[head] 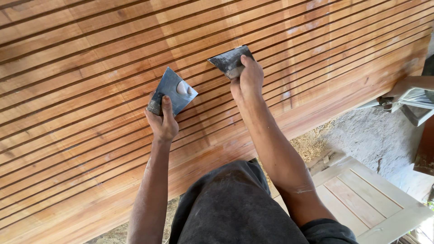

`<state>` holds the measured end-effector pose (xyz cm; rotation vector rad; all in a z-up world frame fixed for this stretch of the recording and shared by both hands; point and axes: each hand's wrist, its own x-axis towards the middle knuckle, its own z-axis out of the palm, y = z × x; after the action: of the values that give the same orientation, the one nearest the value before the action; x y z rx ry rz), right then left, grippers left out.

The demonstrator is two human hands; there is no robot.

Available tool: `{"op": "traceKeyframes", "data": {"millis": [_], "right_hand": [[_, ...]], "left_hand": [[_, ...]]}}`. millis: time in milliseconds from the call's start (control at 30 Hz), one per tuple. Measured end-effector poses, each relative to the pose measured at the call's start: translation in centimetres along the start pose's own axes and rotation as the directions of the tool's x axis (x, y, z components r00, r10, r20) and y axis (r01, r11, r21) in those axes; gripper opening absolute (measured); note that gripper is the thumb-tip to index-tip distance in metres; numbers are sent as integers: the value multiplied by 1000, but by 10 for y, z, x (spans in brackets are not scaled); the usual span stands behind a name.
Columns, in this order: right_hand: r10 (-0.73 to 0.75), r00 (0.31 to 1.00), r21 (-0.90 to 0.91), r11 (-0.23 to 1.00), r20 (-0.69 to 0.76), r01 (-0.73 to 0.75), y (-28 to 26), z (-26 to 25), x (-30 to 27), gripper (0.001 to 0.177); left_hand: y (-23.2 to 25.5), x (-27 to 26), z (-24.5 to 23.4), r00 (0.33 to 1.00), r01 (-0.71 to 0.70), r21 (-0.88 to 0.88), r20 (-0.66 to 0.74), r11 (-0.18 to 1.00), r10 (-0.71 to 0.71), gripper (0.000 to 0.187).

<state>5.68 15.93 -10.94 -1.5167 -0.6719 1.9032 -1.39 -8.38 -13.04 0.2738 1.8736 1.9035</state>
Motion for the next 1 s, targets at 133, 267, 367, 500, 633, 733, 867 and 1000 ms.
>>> {"op": "traceKeyframes", "data": {"millis": [133,267,367,500,633,733,867,1000], "right_hand": [[-123,980,52,992,156,116,-17,-17,-20,34],[-177,979,153,975,104,160,-41,-28,-22,33],[-158,987,118,981,41,153,-50,-25,-10,39],[-165,986,146,976,23,160,-36,-41,-5,37],[-188,981,119,974,-55,193,-39,-58,-1,39],[-166,977,12,986,-132,169,-37,-62,-1,44],[-109,994,-37,993,7,109,-16,-52,-7,51],[-84,996,-44,995,31,85,-1,-25,-6,44]], "left_hand": [[1,3,0,1000,18,32,-13,999,-18,47],[3,-2,-3,999,-17,83,-32,996,20,44],[6,7,3,995,-101,-5,-4,995,101,42],[7,1,-2,1000,-21,49,-19,999,22,42],[7,1,-2,1000,-24,29,-6,999,25,43],[5,2,-1,1000,-16,23,-3,1000,16,43],[3,2,-1,1000,7,14,4,1000,-7,43],[2,1,-1,999,-44,19,7,999,44,47]]}}
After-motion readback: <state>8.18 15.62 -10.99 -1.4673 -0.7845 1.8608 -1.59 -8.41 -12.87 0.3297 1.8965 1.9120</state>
